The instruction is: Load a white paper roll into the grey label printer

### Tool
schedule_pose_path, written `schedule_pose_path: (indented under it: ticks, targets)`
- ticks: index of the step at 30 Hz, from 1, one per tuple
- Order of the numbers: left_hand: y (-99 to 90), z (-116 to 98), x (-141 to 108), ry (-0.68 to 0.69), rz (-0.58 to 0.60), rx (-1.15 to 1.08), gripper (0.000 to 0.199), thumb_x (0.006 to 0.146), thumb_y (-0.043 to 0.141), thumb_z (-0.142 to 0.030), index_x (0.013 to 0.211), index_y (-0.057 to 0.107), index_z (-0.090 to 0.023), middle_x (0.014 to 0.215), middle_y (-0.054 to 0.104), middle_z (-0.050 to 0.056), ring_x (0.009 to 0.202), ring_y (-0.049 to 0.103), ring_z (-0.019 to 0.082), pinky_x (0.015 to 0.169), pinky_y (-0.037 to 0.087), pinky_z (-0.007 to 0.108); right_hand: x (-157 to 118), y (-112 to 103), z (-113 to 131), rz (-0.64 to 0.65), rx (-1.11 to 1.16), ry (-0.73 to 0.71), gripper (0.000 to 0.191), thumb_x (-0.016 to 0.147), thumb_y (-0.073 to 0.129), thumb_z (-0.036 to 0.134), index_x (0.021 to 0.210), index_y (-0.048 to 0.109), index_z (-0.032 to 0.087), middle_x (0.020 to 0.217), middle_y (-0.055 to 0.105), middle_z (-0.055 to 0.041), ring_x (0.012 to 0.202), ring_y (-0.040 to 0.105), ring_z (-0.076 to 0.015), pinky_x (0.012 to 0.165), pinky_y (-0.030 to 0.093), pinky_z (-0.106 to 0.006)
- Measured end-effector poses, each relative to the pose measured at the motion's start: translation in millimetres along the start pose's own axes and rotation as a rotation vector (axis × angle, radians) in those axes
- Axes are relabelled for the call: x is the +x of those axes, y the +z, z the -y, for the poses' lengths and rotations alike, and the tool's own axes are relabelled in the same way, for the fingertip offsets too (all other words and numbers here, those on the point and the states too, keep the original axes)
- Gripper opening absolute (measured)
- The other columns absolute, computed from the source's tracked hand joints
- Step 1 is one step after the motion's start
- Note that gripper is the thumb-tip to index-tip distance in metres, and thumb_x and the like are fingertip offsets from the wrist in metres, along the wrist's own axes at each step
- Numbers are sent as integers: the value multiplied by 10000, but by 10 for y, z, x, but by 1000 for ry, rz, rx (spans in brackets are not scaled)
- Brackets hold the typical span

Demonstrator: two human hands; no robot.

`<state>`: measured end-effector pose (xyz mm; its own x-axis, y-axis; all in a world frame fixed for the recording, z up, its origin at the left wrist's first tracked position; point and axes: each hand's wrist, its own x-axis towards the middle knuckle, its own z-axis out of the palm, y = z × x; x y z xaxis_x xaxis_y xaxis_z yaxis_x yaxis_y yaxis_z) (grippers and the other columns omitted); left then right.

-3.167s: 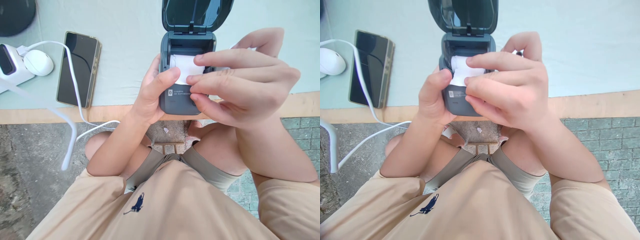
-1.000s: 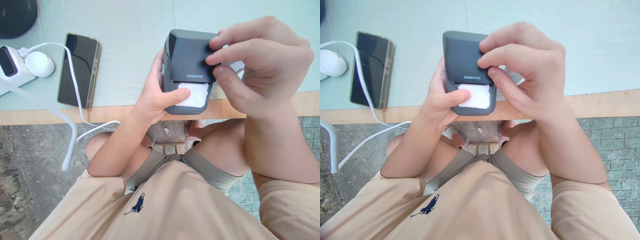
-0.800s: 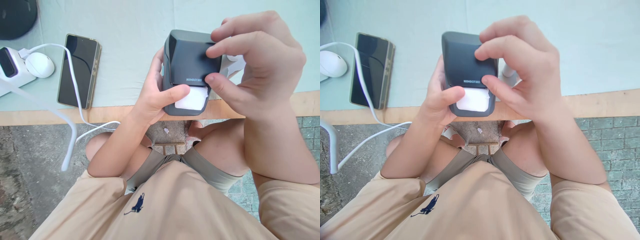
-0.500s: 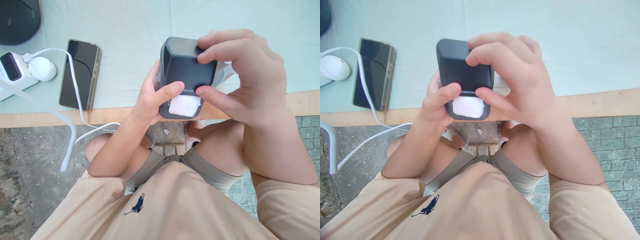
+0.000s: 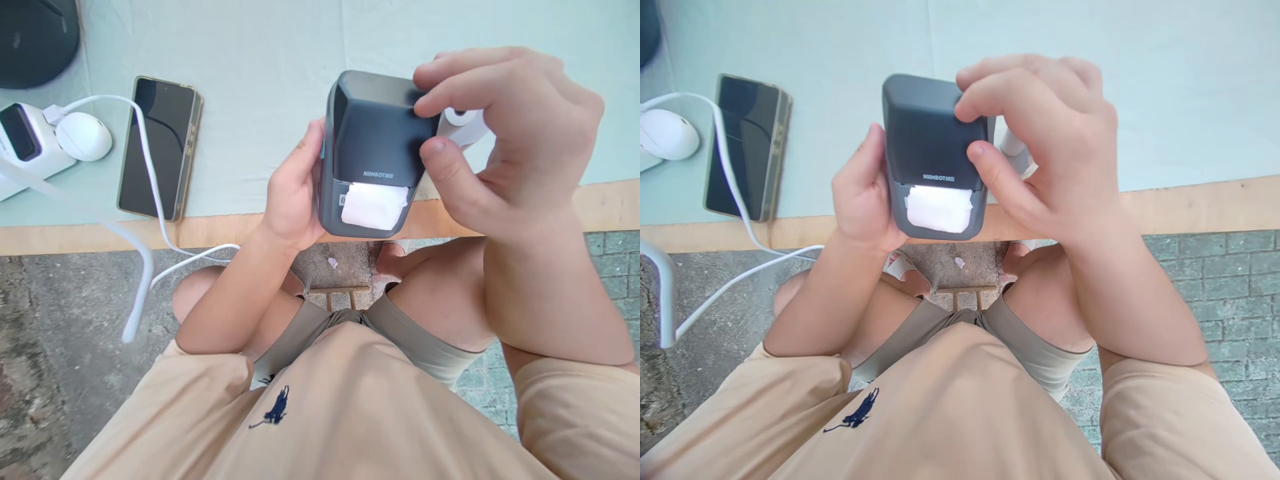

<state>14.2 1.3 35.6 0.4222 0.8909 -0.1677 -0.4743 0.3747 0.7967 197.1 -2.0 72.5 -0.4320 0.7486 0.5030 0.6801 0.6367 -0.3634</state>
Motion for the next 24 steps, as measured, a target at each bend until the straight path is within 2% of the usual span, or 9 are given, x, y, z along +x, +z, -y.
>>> schedule_pose_path:
  ticks: [4, 10, 15, 17, 19, 21, 22, 24]
  targets:
    - [-22, 20, 4, -21, -26, 35, 440, 910, 264, -470, 1035, 613, -234, 1093, 659, 25, 1266, 490, 214, 1047, 455, 370, 7, -4, 21, 39, 7, 23, 259, 840, 481, 302, 1047, 551, 162, 1149, 595, -29, 1125, 573, -147, 956, 470, -319]
    - [-76, 55, -1, 59, -61, 81, 376, 903, 349, -463, 974, 625, -218, 932, 667, 20, 1196, 557, 224, 1006, 475, 399, -3, -7, 44, 126, -4, -20, 404, 803, 536, 419, 1134, 485, 194, 1249, 535, -31, 1188, 532, -164, 992, 451, -352]
    - [-68, 46, 19, 43, -74, 53, 303, 886, 410, -426, 986, 611, -222, 1022, 658, 17, 1143, 588, 227, 998, 473, 398, 33, -31, 38, 108, -77, -53, 430, 790, 543, 460, 1137, 488, 211, 1244, 529, -43, 1156, 532, -184, 1000, 420, -385]
    - [-41, 25, 27, 35, -64, 18, 327, 888, 389, -449, 970, 608, -219, 1030, 660, 15, 1167, 569, 232, 1000, 473, 404, 42, -42, 39, 20, -129, -104, 415, 775, 553, 469, 1087, 532, 196, 1096, 568, -60, 1075, 547, -186, 921, 444, -361]
    - [-13, 5, 27, 16, -24, -9, 418, 895, 312, -500, 958, 610, -214, 1001, 661, 21, 1189, 551, 239, 984, 480, 412, 35, -42, 41, -68, -196, -114, 358, 787, 535, 456, 1027, 571, 193, 805, 542, -39, 910, 567, -154, 808, 452, -316]
    - [3, -4, 18, -13, 34, -35, 449, 889, 295, -525, 952, 610, -211, 954, 654, 30, 1155, 570, 238, 935, 499, 394, 11, -19, 30, -103, -289, -9, 269, 837, 467, 393, 989, 599, 214, 613, 442, -8, 710, 537, -103, 684, 425, -270]
    - [4, -3, 12, -16, 49, -49, 393, 882, 342, -506, 956, 602, -220, 928, 645, 25, 1097, 597, 225, 890, 510, 367, -4, 0, 15, -120, -322, 63, 247, 854, 439, 354, 983, 609, 231, 559, 407, 3, 626, 503, -85, 632, 403, -256]
    - [-6, 7, 1, -4, 36, -66, 231, 861, 464, -419, 967, 575, -246, 888, 620, 7, 951, 631, 179, 795, 511, 305, -25, 43, -28, -265, -318, 164, 247, 851, 433, 332, 984, 627, 258, 551, 409, 11, 542, 459, -63, 554, 376, -237]
